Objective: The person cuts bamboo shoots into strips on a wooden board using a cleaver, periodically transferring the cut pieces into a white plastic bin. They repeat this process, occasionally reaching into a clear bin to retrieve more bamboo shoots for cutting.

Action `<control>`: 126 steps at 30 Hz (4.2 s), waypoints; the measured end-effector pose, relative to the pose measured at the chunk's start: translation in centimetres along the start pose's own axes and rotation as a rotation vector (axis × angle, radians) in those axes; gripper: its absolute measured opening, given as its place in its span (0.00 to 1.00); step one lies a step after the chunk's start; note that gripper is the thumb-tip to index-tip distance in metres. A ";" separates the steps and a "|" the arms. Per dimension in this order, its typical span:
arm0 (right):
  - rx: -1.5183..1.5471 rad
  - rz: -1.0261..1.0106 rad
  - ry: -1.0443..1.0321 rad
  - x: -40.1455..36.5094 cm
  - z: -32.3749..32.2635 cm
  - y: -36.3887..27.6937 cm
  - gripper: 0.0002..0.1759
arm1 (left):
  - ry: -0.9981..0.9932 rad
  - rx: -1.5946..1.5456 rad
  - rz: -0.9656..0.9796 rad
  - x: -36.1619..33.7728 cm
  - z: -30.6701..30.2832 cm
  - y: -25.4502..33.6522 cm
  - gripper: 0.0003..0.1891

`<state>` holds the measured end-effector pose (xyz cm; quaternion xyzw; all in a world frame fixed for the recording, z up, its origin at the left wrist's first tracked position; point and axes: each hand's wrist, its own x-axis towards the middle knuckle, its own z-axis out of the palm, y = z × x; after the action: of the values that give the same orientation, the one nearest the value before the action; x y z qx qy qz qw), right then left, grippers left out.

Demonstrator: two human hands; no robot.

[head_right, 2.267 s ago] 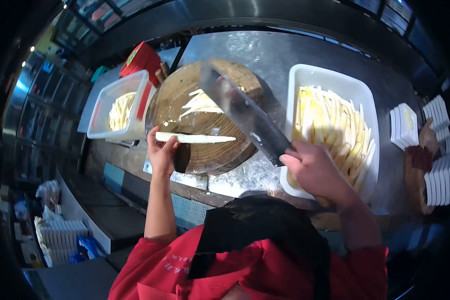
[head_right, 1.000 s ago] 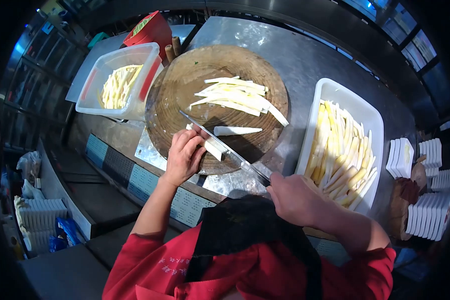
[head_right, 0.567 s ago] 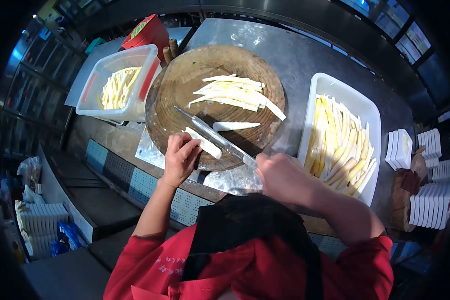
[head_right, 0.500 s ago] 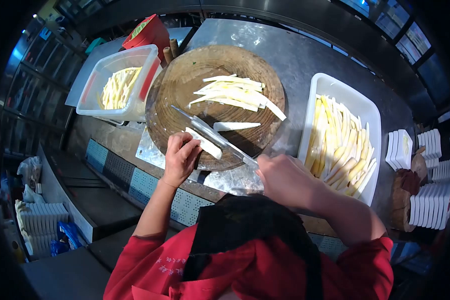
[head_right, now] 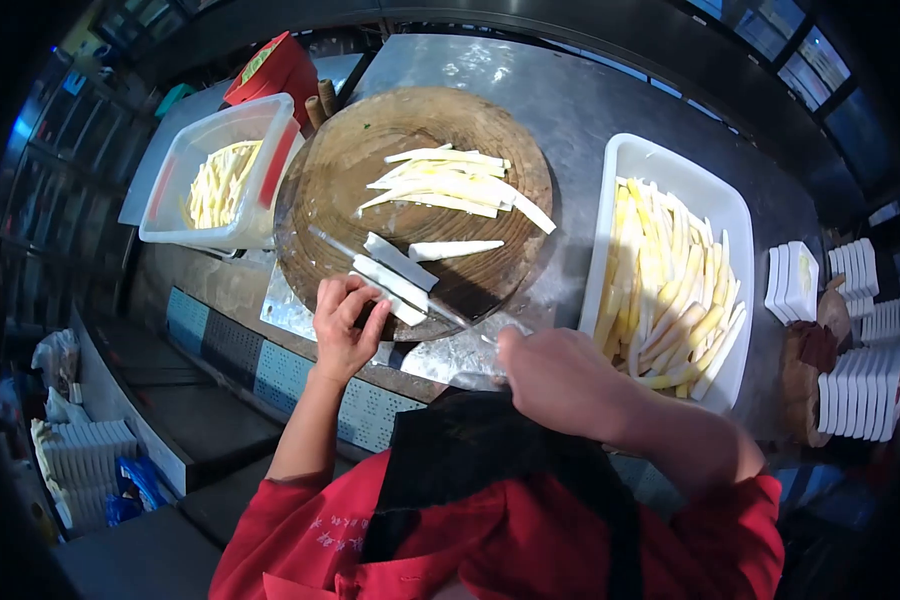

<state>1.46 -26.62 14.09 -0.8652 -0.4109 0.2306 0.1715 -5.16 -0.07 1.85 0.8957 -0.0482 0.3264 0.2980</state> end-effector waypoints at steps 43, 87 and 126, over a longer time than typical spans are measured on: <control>0.167 0.103 0.123 1.2 -1.3 4.8 0.14 | -0.074 0.271 0.181 2.6 0.1 -0.2 0.16; 0.891 0.828 0.594 -10.6 2.4 2.0 0.08 | -0.728 0.002 0.448 17.9 15.1 1.4 0.10; 1.159 0.157 0.080 14.2 -1.6 -11.1 0.05 | 0.241 0.125 0.122 19.6 -11.8 -17.2 0.35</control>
<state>3.18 -8.92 17.14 -0.6660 -0.1458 0.3968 0.6147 8.45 22.77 12.37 0.8622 -0.0461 0.4516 0.2249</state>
